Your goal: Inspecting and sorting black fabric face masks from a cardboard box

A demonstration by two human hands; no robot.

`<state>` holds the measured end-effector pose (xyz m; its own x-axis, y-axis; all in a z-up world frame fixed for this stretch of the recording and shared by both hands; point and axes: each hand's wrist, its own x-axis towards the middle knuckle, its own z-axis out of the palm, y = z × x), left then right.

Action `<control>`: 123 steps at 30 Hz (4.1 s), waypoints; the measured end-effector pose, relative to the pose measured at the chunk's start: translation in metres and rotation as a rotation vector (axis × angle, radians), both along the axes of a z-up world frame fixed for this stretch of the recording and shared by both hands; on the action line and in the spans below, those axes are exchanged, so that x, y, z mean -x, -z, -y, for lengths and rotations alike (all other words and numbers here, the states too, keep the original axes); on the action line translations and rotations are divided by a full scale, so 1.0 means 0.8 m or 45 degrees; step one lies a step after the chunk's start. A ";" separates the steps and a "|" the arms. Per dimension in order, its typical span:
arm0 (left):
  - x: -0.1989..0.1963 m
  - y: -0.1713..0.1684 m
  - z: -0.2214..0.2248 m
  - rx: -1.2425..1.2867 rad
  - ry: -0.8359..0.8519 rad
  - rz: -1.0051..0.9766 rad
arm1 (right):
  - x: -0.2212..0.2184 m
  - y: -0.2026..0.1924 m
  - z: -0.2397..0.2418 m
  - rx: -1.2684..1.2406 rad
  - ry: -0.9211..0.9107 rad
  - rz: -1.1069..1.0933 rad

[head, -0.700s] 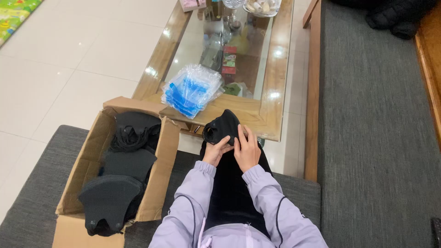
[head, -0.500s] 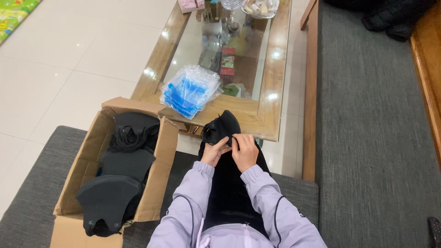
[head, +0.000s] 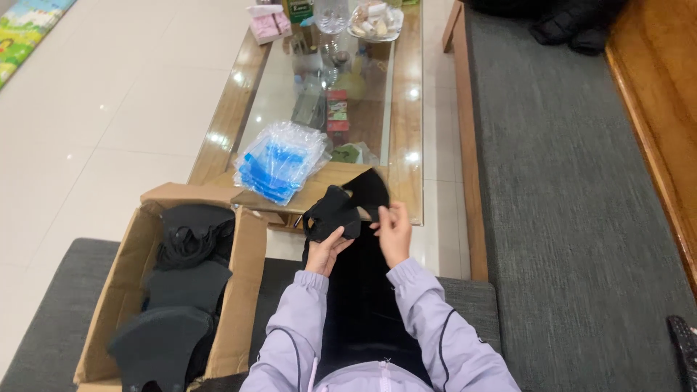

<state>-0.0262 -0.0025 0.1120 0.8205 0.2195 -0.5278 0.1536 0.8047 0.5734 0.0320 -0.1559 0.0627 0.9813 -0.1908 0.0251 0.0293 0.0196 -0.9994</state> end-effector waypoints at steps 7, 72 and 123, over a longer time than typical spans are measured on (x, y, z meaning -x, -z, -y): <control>-0.006 0.024 -0.004 0.006 0.049 -0.038 | -0.025 -0.015 0.059 0.195 0.155 -0.421; -0.012 0.093 -0.007 -0.079 0.170 -0.052 | 0.042 -0.037 -0.031 0.940 -0.052 0.396; -0.024 0.135 -0.004 -0.133 0.134 -0.009 | -0.056 -0.002 0.080 0.821 0.075 -0.441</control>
